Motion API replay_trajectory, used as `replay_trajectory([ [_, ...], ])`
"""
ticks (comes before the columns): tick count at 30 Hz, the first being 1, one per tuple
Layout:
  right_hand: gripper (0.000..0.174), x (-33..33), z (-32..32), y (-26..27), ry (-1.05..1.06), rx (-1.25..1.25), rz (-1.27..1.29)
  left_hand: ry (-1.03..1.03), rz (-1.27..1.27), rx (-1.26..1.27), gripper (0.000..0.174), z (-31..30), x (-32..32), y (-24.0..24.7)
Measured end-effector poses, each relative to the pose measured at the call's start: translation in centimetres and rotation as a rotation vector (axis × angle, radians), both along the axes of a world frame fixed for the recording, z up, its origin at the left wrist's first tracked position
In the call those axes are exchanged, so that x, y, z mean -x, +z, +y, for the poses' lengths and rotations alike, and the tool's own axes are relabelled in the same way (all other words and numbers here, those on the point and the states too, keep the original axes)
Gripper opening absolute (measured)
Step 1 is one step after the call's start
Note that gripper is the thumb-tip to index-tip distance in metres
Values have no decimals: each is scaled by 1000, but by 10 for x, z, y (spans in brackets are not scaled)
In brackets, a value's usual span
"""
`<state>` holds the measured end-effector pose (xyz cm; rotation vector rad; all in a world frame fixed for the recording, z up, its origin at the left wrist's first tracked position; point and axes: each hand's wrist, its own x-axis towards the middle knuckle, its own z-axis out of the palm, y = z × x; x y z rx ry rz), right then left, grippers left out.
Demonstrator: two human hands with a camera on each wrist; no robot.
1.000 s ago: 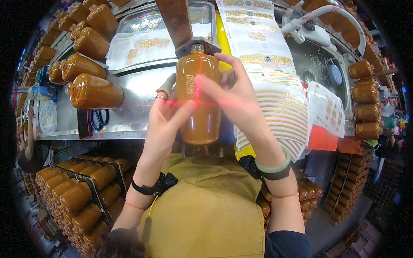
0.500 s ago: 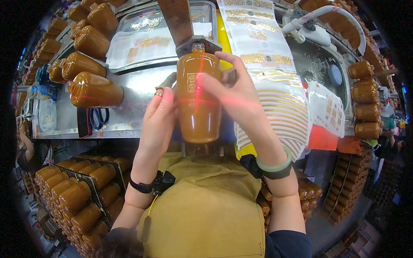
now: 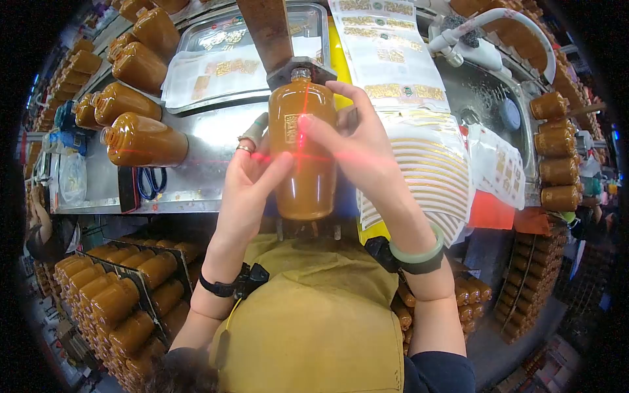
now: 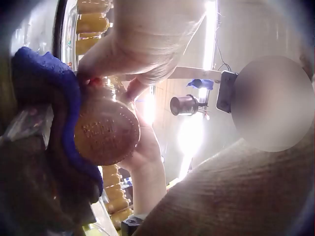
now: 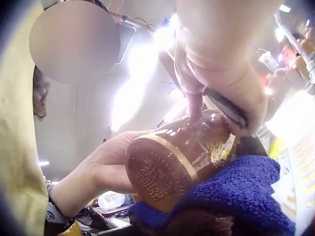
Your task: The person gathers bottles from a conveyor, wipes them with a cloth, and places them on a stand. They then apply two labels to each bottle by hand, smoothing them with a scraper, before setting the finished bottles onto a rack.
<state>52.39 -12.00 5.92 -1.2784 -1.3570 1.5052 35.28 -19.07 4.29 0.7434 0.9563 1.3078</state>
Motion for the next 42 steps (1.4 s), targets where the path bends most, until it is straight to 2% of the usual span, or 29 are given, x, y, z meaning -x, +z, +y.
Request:
replay_trajectory([
  [10, 75, 0, -4, 5, -7, 21, 12, -22, 12, 5, 57, -2, 1, -1],
  [12, 61, -3, -5, 12, -48, 34, -5, -13, 1, -6, 59, -1, 1, -2],
  [13, 61, -8, -7, 14, -49, 30, -7, -14, 0, -10, 59, 1, 1, -1],
  [15, 41, -20, -16, 19, -90, 38, 156, -20, -52, -3, 60, 2, 2, -1],
  [16, 41, -21, -23, 19, -92, 39, 152, -21, -55, -2, 60, 2, 2, -3],
  [18, 30, -21, -40, 20, -100, -208, 30, -62, -31, -54, 65, 2, 4, -8],
  [20, 21, -13, -63, 32, -71, -191, -8, -69, -37, -43, 65, 2, 5, -5],
  [22, 21, -8, -76, 21, -27, -334, -176, -78, -41, -35, 65, 2, 5, -5],
  [25, 23, -5, -79, 20, -27, -355, -312, -50, 15, -30, 63, 0, 6, -6],
  [33, 22, -3, -79, 20, -34, -351, -282, -18, 18, -17, 51, -1, 3, -3],
  [38, 22, 0, -80, 19, -50, -378, -299, -13, 4, -21, 51, -1, 3, -1],
  [42, 22, 4, -81, 27, -51, -490, -442, -15, 3, -32, 54, 0, 3, -3],
])
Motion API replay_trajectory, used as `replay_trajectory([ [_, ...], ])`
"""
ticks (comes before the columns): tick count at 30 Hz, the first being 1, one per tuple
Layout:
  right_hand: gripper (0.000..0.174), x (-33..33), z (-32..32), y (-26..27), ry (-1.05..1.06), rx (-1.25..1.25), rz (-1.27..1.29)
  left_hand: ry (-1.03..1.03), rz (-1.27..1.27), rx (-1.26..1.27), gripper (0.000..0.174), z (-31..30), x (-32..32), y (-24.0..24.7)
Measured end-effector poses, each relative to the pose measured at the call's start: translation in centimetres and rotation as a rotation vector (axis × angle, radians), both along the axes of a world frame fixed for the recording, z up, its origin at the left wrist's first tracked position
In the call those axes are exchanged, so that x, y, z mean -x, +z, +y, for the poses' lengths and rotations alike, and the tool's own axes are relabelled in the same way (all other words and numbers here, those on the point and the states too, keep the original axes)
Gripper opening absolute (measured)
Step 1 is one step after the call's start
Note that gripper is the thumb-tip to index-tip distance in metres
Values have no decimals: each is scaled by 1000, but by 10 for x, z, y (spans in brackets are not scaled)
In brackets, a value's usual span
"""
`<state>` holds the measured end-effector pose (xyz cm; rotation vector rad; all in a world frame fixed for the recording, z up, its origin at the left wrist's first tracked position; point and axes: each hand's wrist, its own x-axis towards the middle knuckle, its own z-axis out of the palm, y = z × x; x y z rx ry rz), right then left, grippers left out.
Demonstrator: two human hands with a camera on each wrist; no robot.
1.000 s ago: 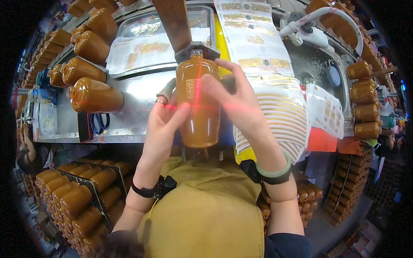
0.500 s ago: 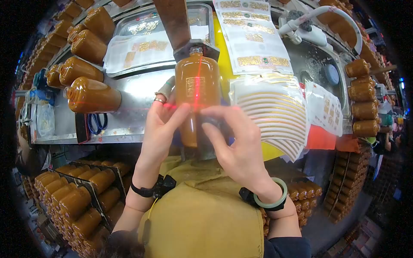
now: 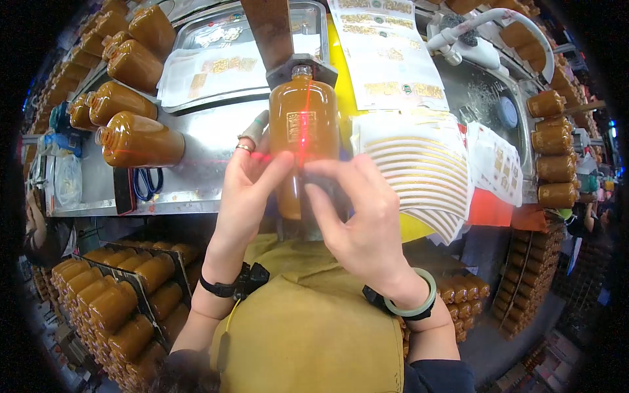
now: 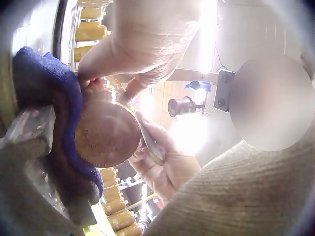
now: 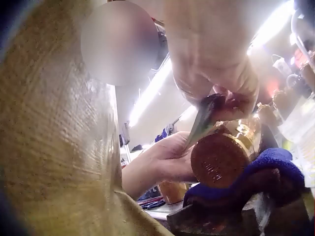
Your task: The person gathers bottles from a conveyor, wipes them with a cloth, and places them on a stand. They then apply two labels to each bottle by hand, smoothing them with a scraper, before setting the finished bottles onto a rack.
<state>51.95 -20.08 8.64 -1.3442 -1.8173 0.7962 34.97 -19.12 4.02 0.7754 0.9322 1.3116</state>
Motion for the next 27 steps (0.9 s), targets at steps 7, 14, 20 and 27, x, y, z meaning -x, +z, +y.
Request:
replay_trajectory([
  [7, 19, 1, 2, 2, 24, -74, -72, 3, 10, 21, 56, 0, 0, 0],
  [14, 25, -19, 9, -9, -19, 197, 352, -28, -26, -71, 89, -8, 6, -13],
  [20, 22, -62, 26, -13, -180, 122, 528, -76, 685, -291, 117, -32, 20, -20],
  [27, 20, -64, 34, -25, -93, 214, 731, 98, 902, -405, 82, -39, 8, -27],
])
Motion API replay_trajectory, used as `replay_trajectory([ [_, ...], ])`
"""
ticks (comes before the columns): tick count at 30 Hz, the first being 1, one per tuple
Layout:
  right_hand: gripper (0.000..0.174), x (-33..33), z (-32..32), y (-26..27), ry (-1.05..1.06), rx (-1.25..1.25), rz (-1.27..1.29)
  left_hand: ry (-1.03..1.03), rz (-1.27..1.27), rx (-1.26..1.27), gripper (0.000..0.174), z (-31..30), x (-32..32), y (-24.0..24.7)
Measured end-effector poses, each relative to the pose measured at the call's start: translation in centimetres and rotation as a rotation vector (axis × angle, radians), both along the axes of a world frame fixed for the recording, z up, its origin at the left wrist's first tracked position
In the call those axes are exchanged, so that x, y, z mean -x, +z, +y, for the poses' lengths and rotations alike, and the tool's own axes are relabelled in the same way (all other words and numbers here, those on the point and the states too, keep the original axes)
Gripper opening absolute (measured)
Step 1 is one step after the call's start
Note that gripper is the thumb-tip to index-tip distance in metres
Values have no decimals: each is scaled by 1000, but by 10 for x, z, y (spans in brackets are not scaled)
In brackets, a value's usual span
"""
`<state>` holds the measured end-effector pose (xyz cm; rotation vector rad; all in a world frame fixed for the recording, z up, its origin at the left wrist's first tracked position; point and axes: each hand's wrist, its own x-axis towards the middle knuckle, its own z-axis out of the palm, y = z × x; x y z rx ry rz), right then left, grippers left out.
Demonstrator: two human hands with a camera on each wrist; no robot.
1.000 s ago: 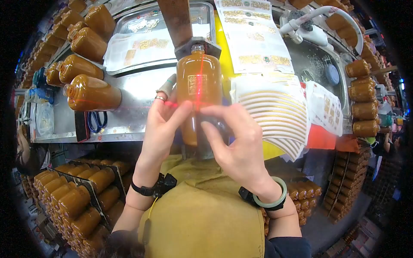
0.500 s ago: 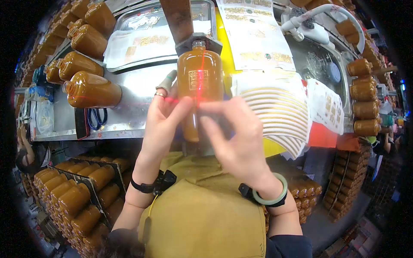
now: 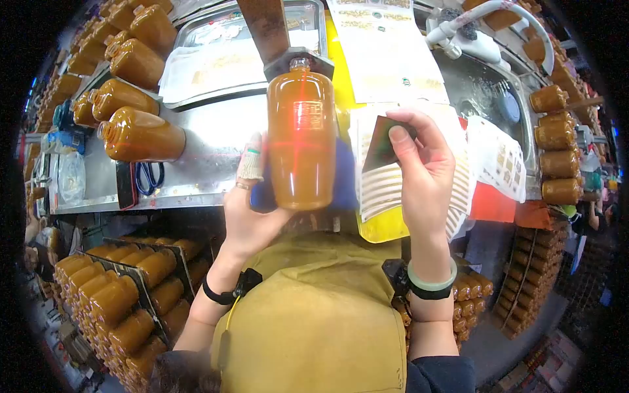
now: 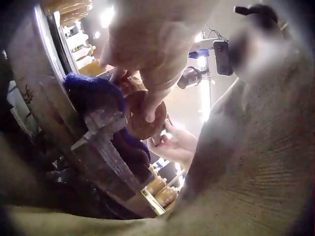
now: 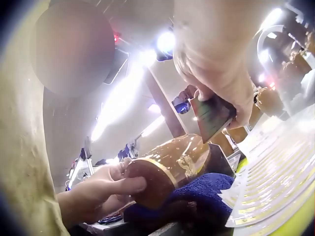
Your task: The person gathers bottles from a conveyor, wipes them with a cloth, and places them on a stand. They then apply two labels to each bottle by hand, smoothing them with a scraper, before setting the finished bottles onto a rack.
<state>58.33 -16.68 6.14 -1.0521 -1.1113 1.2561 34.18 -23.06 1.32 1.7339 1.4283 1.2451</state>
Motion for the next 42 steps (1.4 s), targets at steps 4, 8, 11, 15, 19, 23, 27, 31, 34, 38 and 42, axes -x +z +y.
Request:
replay_trajectory([
  [4, 22, 1, 6, -6, 24, -14, -49, 37, 55, -76, 82, -1, -3, 7],
  [8, 20, 9, 10, -8, 13, -32, -59, -2, 171, -139, 88, 0, 1, 6],
  [11, 18, 13, 14, -6, 11, -30, -28, -15, 153, -125, 89, 0, 0, 7],
  [15, 18, 18, 18, -4, 11, 0, -73, -5, 26, 31, 85, -3, -1, 7],
  [19, 18, 27, 23, -2, -7, -48, -87, -42, -56, 136, 85, -4, 2, 0],
  [23, 20, 28, 23, 6, -32, -13, -93, -124, -3, 249, 82, -1, 12, -4],
  [27, 20, 29, 23, 7, -52, 0, -83, -155, 30, 215, 80, 2, 11, 2],
  [31, 23, 29, 25, 14, 3, 56, -34, -115, 51, 267, 81, -5, 10, 0],
  [34, 32, 31, 34, 16, 98, 114, -88, -122, 20, 262, 84, -3, 10, 7],
  [38, 59, 46, 48, 6, 191, 149, -207, -187, -105, 206, 94, 9, 9, 27],
  [42, 73, 57, 51, 1, 265, 189, -273, -172, -686, 358, 87, 31, -5, 37],
])
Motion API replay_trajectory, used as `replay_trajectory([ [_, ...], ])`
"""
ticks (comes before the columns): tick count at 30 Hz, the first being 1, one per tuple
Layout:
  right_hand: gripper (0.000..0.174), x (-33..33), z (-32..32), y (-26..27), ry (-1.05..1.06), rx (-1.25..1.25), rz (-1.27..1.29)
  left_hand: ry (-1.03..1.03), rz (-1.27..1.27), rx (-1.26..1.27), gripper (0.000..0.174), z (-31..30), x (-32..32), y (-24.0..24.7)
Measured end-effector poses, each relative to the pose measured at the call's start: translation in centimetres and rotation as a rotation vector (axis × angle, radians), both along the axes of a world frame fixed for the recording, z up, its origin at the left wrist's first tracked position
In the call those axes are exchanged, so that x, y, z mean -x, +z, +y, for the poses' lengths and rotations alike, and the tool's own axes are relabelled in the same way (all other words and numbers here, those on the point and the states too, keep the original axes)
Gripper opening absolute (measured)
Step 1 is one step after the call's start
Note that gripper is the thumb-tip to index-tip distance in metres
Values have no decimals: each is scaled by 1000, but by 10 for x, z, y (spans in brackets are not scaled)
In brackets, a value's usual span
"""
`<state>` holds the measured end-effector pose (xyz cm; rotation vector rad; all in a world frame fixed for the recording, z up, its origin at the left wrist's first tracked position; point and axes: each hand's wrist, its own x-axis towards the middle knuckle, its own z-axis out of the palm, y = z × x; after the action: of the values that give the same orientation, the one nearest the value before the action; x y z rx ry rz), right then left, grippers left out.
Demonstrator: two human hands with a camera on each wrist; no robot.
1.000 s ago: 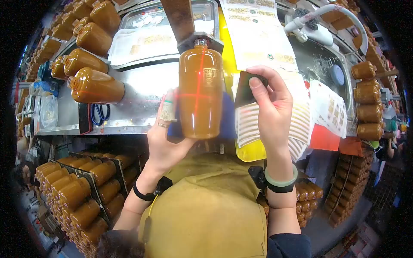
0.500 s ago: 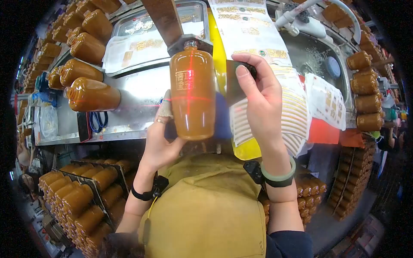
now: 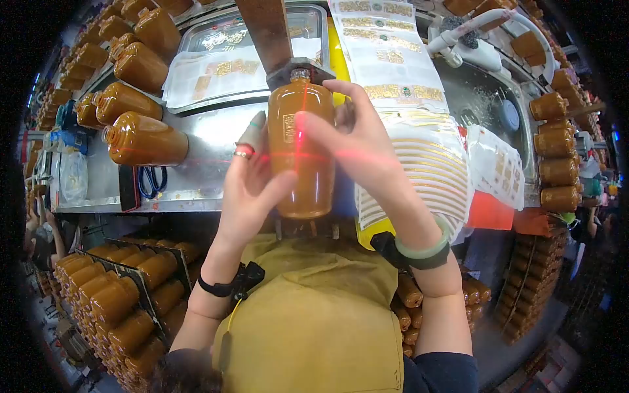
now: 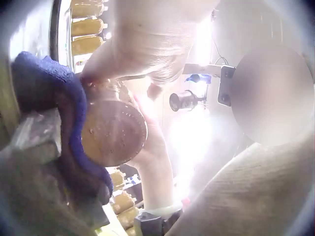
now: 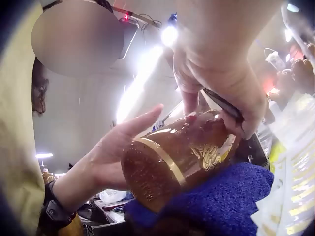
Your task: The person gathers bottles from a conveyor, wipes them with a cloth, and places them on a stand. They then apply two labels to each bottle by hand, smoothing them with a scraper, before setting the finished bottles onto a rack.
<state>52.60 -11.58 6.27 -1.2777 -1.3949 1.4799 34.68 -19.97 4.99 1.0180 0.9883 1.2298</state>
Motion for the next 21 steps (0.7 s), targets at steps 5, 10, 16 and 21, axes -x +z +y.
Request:
replay_trajectory([
  [5, 75, 4, 0, -3, -2, -13, 21, 50, -74, 78, 68, 11, -14, -2],
  [10, 75, 8, -2, -1, -25, 13, 43, 80, -67, 78, 61, 11, -16, -3],
  [16, 77, 5, -1, 4, 17, 7, -35, 75, -32, 58, 60, 8, -14, -6],
  [21, 76, 7, -1, -2, -11, 1, -4, 92, -21, 67, 62, 9, -15, -4],
])
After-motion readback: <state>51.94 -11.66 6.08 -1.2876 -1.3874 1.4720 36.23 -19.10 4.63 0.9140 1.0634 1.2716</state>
